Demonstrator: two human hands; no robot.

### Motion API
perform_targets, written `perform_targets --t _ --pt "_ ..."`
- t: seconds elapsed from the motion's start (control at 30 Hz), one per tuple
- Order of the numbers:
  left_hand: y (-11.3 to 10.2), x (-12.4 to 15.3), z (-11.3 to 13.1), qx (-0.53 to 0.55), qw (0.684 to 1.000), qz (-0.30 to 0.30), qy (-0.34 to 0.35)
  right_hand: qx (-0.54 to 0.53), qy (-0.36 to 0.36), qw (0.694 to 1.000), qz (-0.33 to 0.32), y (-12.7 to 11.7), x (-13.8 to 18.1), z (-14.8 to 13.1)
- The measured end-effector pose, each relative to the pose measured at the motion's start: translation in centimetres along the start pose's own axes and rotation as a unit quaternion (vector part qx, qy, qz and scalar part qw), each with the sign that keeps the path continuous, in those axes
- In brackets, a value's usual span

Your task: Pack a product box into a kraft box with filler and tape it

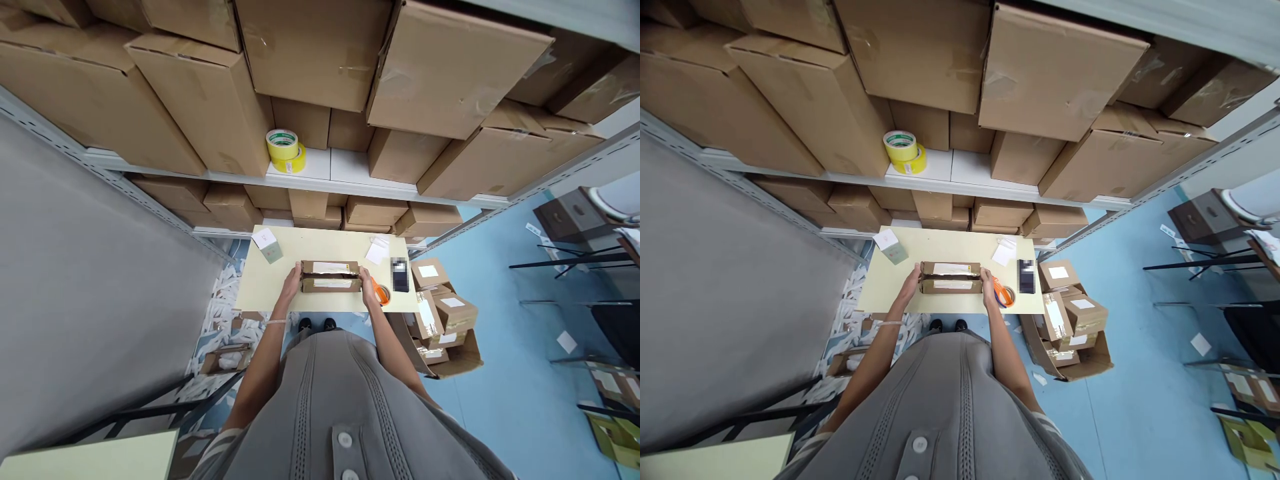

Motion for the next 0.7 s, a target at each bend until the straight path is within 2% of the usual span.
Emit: perform_targets --t 0.2,0.4,0.57,0.7 --pt "0.1 0.5 -1.2 -0.03 0.999 -0.002 -0.023 -0.038 0.011 0.998 -0.045 1.9 0.4 0.1" --pt "0.5 0.2 -1.3 -0.064 0.998 0.01 -0.025 0.037 0.029 0.994 -0.096 1.5 0.3 -0.8" --pt "1.0 0.6 -1.3 -0.053 0.993 -0.076 0.068 0.183 0.008 0.979 -0.093 0.7 -0.4 -2.9" --pt "1.3 1.6 -1.8 -0.117 0.976 -0.13 0.13 0.299 0.05 0.95 -0.072 0.8 -1.4 -4.2"
Point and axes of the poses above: each hand's wrist, its own x-axis away from the middle knuckle, its own y-axis out of the palm, z = x × y, the point moved 7 cm from there along -x, towards the middle knuckle, and after that the axes turned 8 degrees about -z, right-handed, at the moved point
